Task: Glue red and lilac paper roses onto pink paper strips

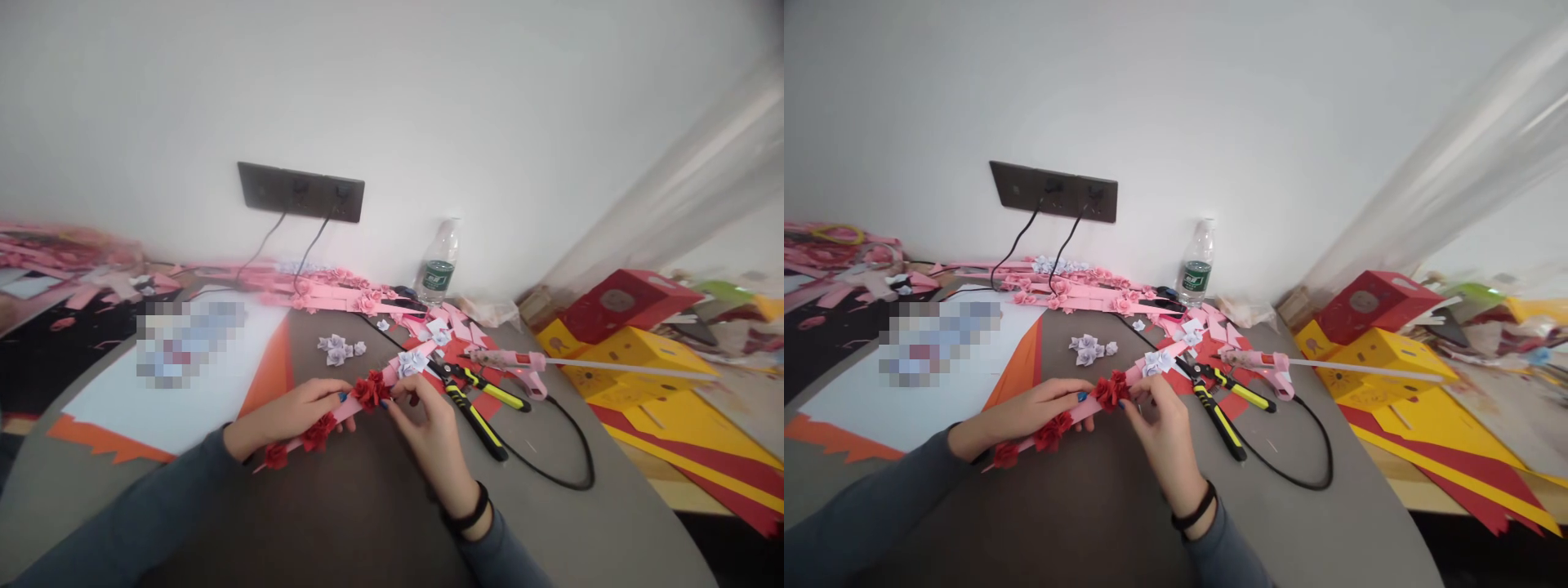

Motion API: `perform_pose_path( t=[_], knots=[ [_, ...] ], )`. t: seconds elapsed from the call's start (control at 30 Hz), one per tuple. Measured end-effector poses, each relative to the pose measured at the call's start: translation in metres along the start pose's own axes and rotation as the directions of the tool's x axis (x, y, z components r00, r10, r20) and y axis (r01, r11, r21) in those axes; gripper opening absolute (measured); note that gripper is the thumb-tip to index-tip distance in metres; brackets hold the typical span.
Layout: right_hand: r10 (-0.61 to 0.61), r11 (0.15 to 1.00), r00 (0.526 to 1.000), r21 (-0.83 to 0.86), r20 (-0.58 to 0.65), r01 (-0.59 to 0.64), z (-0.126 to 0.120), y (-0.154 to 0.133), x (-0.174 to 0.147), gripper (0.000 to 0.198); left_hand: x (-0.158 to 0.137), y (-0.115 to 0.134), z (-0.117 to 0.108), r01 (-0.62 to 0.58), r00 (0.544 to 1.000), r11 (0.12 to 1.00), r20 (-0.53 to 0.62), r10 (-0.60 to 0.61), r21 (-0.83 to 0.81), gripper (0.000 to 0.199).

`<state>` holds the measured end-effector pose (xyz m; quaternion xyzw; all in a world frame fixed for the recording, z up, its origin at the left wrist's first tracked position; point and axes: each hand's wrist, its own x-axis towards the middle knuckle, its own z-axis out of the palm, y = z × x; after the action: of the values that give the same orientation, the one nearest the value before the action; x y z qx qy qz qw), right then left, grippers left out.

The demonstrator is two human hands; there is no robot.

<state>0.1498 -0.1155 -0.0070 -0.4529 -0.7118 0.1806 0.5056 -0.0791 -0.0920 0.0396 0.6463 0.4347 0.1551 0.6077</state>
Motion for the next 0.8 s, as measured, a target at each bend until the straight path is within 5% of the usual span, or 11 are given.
perform_pose_path(
  t=[0.17, 0.6, 0.8],
  knots=[
    [0.045, 0.999, 0.998, -0.004, 0.033, -0.045, 0.002, 0.002, -0.007, 0.011, 0.005, 0.000, -0.006, -0.065, 0.995, 0.986, 0.079, 0.053, 0.157, 0.045],
    [0.226, 0.972, 0.972, 0.053, 0.070, -0.230, -0.029, -0.002, -0.016, 0.008, -0.021, -0.014, -0.016, -0.036, 0.983, 0.943, -0.156, 0.093, 0.331, 0.032],
    [0.217, 0.964, 0.932, 0.089, 0.289, -0.252, -0.023, -0.030, -0.032, 0.010, -0.032, -0.006, -0.001, -0.125, 0.972, 0.945, -0.156, 0.178, 0.302, 0.022]
  ],
)
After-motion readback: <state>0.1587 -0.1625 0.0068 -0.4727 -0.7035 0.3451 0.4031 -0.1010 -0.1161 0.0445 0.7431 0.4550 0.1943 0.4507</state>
